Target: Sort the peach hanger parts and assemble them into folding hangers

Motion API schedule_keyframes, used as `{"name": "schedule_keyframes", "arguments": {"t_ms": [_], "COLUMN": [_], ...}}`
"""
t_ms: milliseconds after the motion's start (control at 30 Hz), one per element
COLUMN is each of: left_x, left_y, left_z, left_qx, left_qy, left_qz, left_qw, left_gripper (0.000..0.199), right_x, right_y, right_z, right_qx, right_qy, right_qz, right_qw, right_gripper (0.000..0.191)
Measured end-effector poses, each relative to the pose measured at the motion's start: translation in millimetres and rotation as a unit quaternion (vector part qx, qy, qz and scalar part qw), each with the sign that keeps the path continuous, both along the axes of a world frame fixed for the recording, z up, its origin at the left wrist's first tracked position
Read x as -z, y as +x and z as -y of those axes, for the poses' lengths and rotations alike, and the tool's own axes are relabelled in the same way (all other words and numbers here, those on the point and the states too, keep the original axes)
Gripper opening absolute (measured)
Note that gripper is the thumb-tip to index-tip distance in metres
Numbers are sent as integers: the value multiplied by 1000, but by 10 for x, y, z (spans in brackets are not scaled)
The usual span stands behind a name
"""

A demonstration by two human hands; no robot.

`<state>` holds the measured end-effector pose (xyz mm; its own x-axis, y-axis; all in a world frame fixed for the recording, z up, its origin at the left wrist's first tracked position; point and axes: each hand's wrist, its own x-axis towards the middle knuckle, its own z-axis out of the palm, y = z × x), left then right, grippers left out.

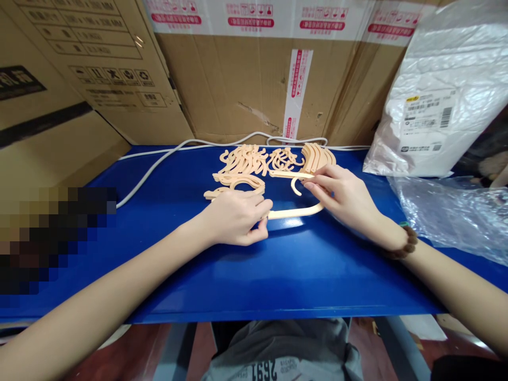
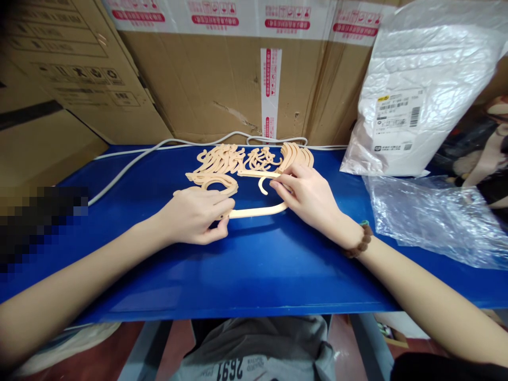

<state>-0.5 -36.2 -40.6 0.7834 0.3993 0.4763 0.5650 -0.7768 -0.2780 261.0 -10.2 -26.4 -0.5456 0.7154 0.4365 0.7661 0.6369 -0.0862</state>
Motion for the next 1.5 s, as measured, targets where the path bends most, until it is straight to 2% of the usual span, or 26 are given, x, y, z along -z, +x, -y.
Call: {"name": "schedule_keyframes", "arguments": {"t_ms": [267,433,633,767,967,1100,1267,1500], "left_x": [-87,-66,18,55,93,76,13,11], "left_y": [20,30,2,-9,-17,-24,-10,10], "left_z": [39,-7,-64,-89,-105,-91,-40,-49], "left_qx": [74,87,79,67,45,44,44,5], "left_qy": [-9,-18,-12,-19,-40,-41,-50,-22], "left_qz": [-22,-16,34,51,29,1,2,19], "left_qw": [997,996,996,996,998,998,998,1000], "left_gripper": [13,17,26,25,25,30,25,22], "right_x": [-4,-8,-25,-44,-63,-58,-54,-31], "right_y": [2,35,46,39,38,36,16,13], "right_z": [8,-16,-24,-25,-20,-14,0,2], "right_qx": [32,65,90,109,111,106,103,107], "right_qy": [-7,7,8,-1,-8,-9,-17,-11], "right_qz": [21,38,56,59,64,64,70,71], "right_qw": [999,997,994,992,992,992,992,992], "right_gripper": [37,34,34,32,31,29,27,19]}}
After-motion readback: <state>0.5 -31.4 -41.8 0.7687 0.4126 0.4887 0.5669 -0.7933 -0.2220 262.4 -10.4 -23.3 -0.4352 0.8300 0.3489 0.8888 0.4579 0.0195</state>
